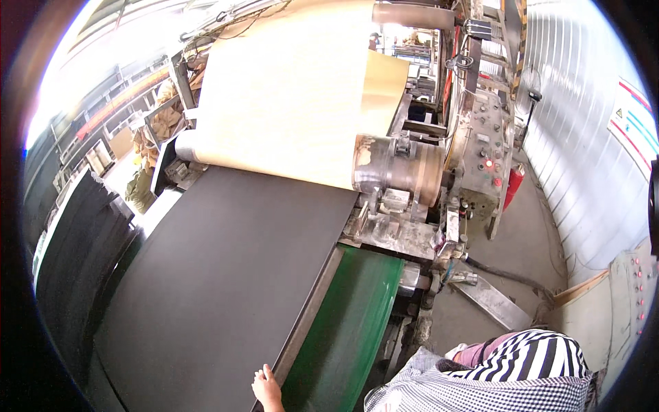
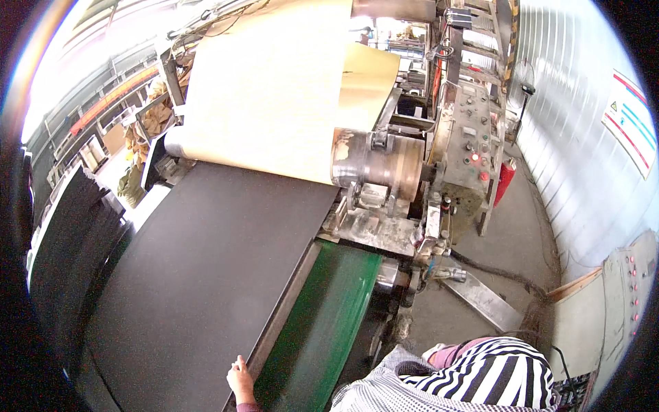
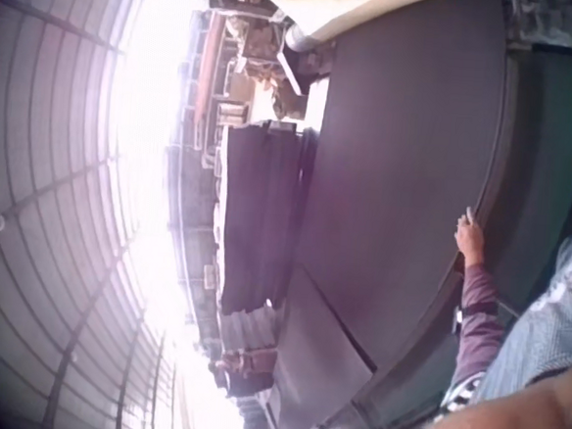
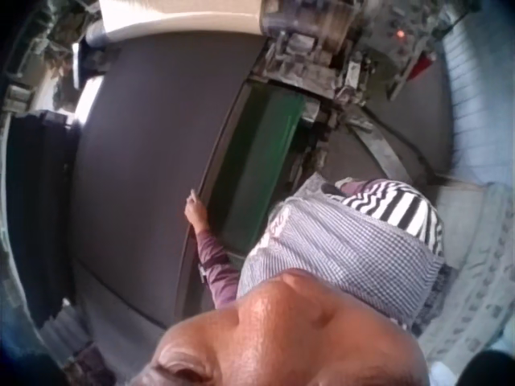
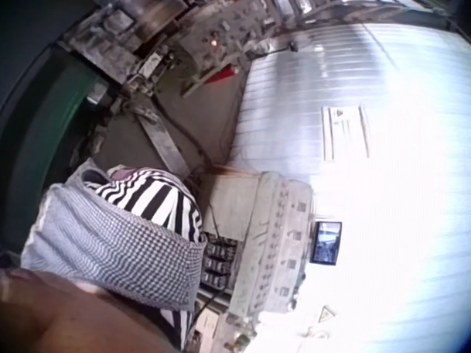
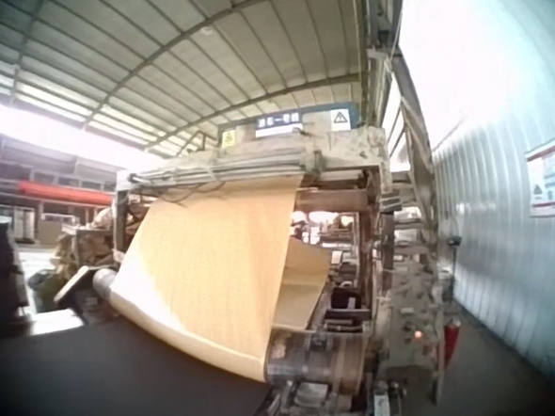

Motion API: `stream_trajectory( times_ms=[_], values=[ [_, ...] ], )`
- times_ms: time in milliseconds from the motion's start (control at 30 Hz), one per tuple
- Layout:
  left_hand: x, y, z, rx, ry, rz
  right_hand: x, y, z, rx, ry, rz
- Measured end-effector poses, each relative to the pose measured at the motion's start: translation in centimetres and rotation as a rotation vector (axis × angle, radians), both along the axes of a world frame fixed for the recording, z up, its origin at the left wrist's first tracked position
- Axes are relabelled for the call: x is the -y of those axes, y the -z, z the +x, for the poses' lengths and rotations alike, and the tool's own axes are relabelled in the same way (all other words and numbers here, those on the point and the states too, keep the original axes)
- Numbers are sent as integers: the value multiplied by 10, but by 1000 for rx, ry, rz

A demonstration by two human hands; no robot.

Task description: The person is aligning and managing large black sheets on a conveyor belt system in a factory.

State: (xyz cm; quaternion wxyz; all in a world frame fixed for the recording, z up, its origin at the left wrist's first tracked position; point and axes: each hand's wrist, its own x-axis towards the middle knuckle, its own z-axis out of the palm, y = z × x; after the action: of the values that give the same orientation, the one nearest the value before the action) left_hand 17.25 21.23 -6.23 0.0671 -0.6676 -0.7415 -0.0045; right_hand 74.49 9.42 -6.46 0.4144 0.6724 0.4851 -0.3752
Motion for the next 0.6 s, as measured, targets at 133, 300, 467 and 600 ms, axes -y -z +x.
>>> stream_trajectory(
  times_ms=[133,300,467,600],
  values=[
    [70,-10,-77,-166,-237,-169,-9,-15,-2,-174,-93,-51],
    [170,-67,-170,189,-995,-520,-8,-20,-8,-228,-54,15],
    [171,-52,-158,-103,-375,-561,-11,-1,-10,-236,-59,18],
    [129,-40,-108,-183,-185,-499,-6,7,-1,-248,-64,24]
  ],
)
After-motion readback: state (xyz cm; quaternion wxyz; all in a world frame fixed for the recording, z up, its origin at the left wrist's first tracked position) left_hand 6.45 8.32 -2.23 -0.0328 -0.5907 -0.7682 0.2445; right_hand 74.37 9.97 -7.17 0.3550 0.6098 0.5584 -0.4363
